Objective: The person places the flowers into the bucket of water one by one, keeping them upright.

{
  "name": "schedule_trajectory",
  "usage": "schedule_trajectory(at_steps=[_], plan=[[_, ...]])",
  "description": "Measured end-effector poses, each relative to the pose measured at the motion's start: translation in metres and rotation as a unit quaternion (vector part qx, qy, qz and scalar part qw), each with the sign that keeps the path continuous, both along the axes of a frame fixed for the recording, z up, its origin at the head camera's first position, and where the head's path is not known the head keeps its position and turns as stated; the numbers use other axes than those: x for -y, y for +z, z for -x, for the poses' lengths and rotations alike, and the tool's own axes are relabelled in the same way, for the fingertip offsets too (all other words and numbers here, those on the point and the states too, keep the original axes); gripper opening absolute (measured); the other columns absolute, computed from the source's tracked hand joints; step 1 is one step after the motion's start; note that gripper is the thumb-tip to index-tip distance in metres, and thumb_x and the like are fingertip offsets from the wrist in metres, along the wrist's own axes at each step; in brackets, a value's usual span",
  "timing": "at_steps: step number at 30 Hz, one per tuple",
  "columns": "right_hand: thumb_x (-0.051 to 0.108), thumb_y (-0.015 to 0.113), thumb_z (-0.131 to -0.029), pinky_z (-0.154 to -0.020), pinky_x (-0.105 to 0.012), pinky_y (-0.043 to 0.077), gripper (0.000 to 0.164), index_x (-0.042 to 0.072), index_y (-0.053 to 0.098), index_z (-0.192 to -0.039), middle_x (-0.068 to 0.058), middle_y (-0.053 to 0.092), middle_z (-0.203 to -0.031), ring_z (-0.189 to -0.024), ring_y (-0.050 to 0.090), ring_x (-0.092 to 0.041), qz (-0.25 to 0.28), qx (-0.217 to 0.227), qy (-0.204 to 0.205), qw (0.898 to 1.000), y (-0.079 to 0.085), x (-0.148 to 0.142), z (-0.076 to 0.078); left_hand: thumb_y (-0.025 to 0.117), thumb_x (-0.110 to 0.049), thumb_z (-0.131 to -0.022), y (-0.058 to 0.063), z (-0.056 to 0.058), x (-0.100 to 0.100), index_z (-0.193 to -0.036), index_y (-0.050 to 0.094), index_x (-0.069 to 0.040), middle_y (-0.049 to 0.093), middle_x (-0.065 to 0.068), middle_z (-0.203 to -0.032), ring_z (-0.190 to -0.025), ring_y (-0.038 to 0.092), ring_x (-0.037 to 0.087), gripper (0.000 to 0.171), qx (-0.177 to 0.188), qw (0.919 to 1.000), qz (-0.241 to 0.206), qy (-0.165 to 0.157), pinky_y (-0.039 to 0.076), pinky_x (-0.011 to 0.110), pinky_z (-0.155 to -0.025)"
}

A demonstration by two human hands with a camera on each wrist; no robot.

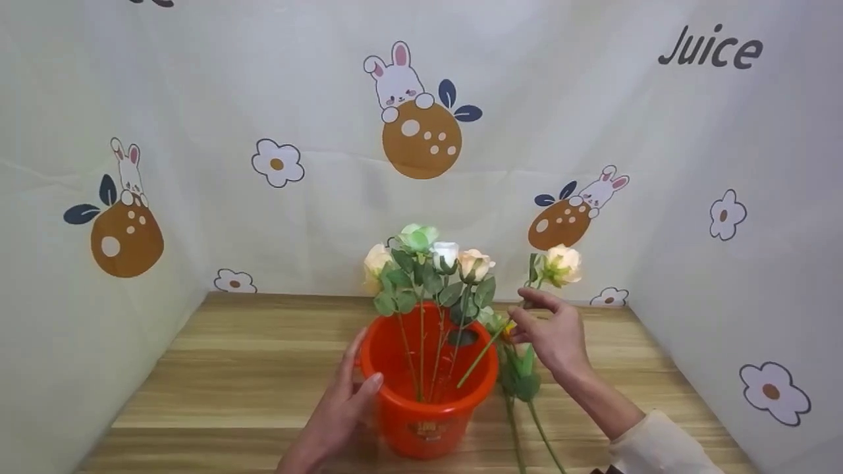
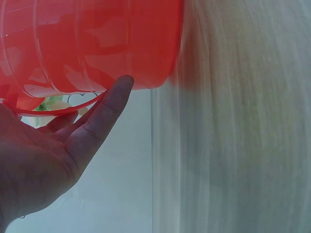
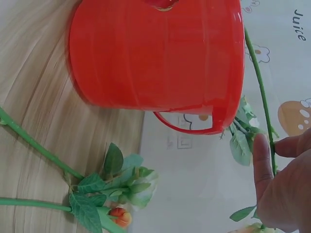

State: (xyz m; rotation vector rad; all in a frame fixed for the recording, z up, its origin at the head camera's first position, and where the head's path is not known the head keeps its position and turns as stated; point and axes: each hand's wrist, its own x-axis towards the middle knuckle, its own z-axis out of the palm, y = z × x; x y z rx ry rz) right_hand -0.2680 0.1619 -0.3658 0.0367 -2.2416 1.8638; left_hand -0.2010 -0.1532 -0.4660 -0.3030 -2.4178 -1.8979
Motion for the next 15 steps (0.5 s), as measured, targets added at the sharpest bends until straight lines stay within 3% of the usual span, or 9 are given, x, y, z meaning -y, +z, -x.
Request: schedule_trajectory(at_steps=[8, 15], plan=[[0.002, 0.078, -0.091, -0.061, -0.031, 0.065, 0.042, -0.002, 0.069, -0.132, -0.017, 0.067, -0.116, -0.066, 0.075, -0.023, 0.002, -0.03, -0.003, 1.0, -0.001, 0.014, -0.001, 0.054, -0.046, -0.108, 0.002, 0.0, 0.0, -0.169, 0.012, -0.039, 0.022, 0.019, -0.175, -0.136, 0.057, 0.044, 0.074, 0.007, 1.0, 0.005, 0.002, 0.051, 0.07, -0.106], [-0.003, 0.077, -0.091, -0.062, -0.033, 0.065, 0.042, -0.004, 0.069, -0.133, -0.02, 0.064, -0.119, -0.063, 0.071, -0.016, 0.015, -0.039, 0.014, 0.999, -0.002, 0.026, -0.004, 0.053, -0.045, -0.108, 0.0, 0.0, 0.0, -0.169, 0.012, -0.041, 0.024, 0.015, -0.175, -0.143, 0.051, 0.046, 0.074, 0.003, 1.0, 0.002, 0.007, 0.047, 0.071, -0.109]])
